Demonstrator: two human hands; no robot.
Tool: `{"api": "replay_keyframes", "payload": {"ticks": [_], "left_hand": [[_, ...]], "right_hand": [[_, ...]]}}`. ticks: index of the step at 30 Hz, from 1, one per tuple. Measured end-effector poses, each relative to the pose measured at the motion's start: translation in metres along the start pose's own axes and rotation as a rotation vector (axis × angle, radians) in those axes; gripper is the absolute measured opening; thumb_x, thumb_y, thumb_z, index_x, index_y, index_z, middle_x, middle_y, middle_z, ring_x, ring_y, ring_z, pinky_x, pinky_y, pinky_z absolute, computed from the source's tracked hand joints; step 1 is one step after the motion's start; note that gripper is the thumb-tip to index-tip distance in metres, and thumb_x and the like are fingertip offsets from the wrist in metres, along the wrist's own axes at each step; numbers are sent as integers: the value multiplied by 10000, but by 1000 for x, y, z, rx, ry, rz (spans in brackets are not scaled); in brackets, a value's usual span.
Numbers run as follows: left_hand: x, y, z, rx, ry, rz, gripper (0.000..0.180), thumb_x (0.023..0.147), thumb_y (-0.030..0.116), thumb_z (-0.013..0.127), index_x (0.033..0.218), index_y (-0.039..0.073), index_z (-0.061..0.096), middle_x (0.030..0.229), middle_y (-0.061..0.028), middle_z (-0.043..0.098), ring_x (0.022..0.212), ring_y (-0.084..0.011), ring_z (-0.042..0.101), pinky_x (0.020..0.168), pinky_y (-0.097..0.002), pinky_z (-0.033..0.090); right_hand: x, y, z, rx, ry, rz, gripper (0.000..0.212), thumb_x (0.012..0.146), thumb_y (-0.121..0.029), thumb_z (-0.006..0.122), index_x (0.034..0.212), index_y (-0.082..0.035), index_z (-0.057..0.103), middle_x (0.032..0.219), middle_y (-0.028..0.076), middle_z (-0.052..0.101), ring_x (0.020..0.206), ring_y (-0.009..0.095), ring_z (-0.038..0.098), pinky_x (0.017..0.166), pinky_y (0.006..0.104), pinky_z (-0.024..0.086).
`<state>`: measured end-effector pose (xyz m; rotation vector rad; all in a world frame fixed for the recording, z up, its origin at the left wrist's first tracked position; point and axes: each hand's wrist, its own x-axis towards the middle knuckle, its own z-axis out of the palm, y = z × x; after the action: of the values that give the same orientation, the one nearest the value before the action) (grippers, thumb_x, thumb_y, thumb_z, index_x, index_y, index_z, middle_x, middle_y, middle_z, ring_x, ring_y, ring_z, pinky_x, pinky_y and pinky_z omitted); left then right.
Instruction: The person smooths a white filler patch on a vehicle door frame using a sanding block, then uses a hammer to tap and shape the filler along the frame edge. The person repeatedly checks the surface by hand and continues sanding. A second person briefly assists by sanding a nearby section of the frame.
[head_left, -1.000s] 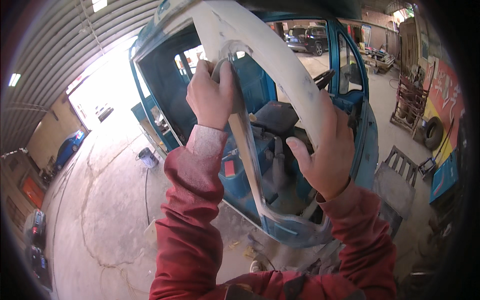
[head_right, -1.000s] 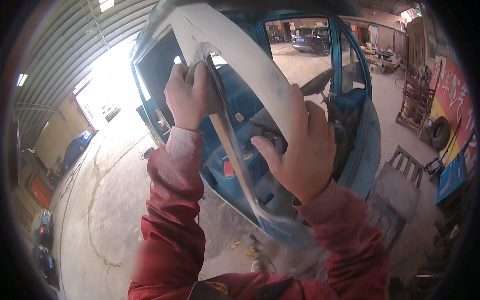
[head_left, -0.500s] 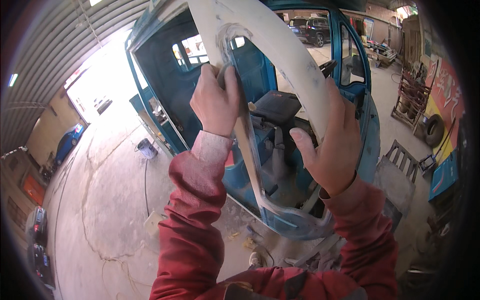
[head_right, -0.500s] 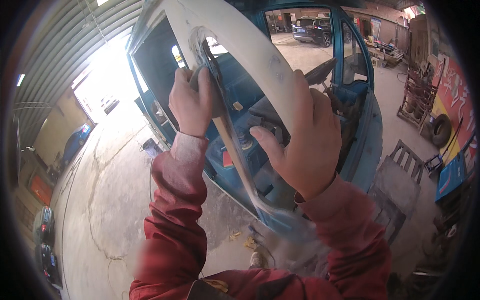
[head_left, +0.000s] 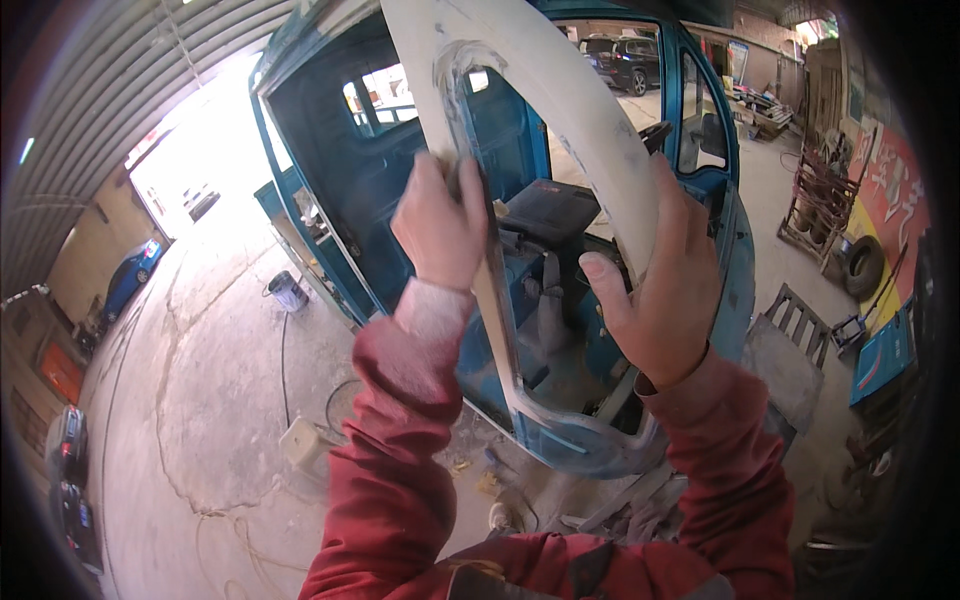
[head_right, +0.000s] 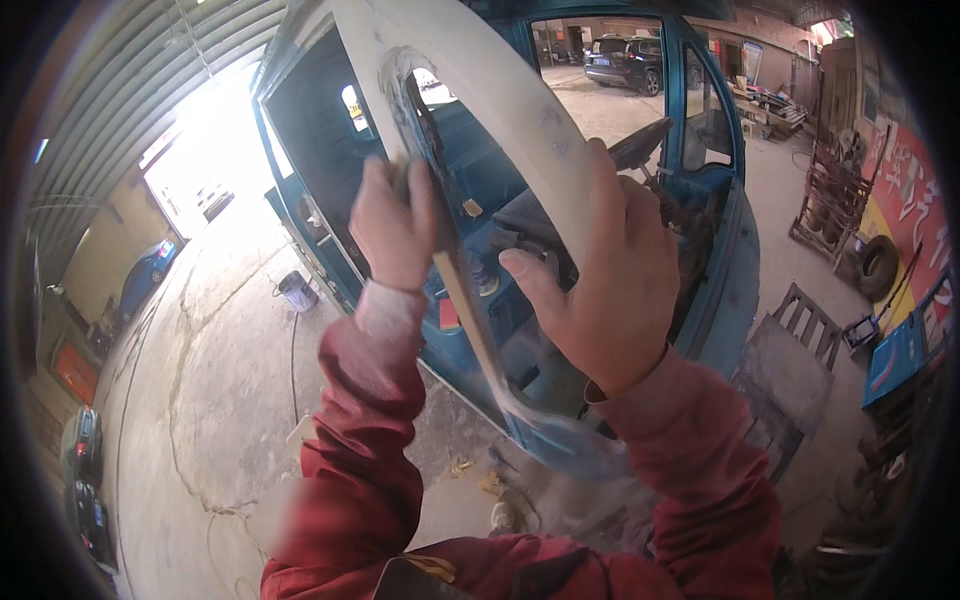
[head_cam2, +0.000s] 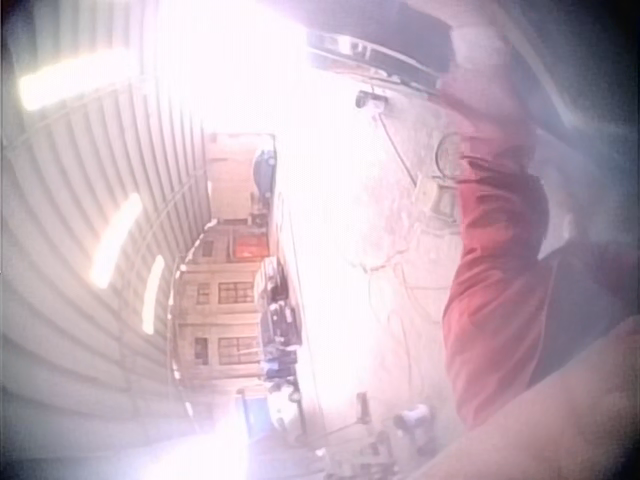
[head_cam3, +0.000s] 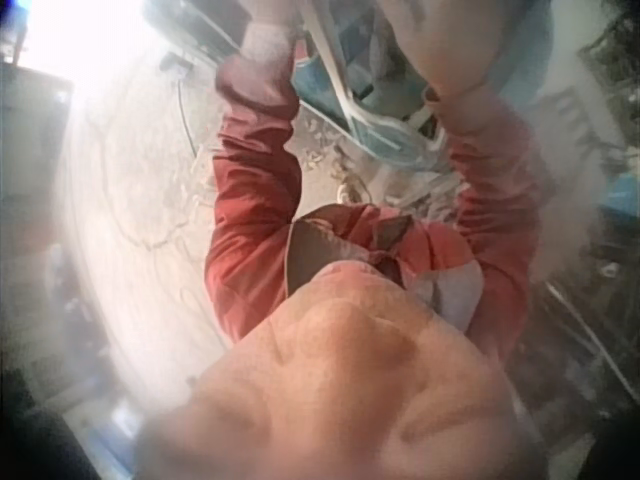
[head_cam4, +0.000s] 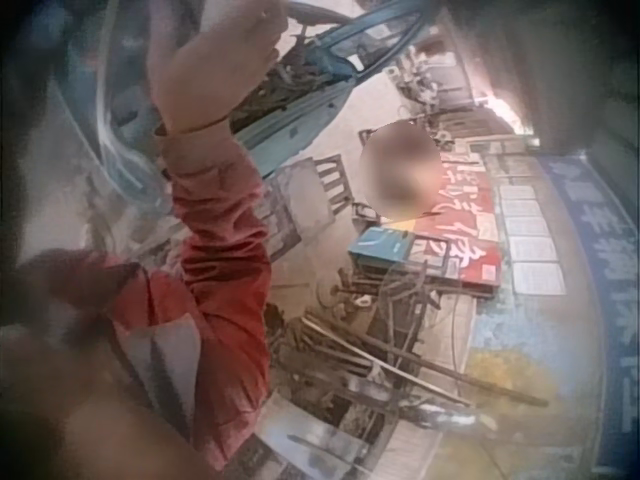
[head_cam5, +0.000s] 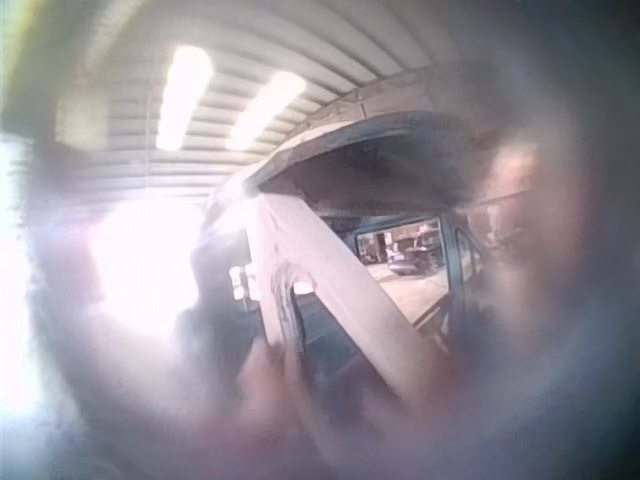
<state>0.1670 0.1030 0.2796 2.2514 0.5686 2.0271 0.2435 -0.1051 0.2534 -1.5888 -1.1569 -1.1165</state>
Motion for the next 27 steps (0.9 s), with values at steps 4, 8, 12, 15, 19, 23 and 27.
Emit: {"api": "replay_keyframes", "payload": {"ticks": [4,8,12,15,19,23,27], "left_hand": [[10,7,0,29,18,35,234,952,233,674,890,50,543,780,-181,641,701,-408,649,600,-455,498],[31,0,6,53,169,212,242,962,245,660,899,48,533,808,-178,652,697,-408,647,589,-464,492],[5,1,3,84,5,40,227,954,218,670,898,49,529,809,-176,644,695,-395,648,587,-458,491],[4,2,3,81,-34,37,219,948,205,675,899,50,527,799,-175,639,687,-394,640,586,-460,487],[32,-1,8,124,163,247,239,955,211,670,892,46,509,778,-178,622,678,-412,623,579,-466,475],[15,3,4,114,-18,52,224,961,200,659,891,52,506,789,-183,621,683,-413,625,575,-468,475],[4,3,3,123,-34,102,214,949,172,670,877,53,507,799,-182,628,684,-411,632,580,-480,477]], "right_hand": [[0,0,-2,70,-46,37,848,835,-268,773,1531,-17,359,1297,248,542,1110,441,574,964,492,472],[0,0,-3,88,-48,41,847,812,-228,779,1526,-16,375,1299,238,545,1113,434,573,977,483,464],[0,-1,-4,132,-40,53,874,780,-207,798,1526,-23,382,1302,227,542,1121,426,569,985,473,458],[-1,-1,-5,126,-66,105,883,771,-202,804,1528,-32,383,1310,223,538,1131,423,565,985,469,457],[-1,-1,-6,106,-76,112,885,771,-207,808,1529,-39,384,1316,218,534,1135,424,564,985,472,456],[-1,0,-6,125,-73,112,898,764,-208,814,1532,-42,379,1317,218,530,1134,427,562,986,478,453],[-1,-1,-5,108,-69,107,911,760,-217,820,1536,-45,374,1313,223,529,1133,426,562,983,481,449]]}}
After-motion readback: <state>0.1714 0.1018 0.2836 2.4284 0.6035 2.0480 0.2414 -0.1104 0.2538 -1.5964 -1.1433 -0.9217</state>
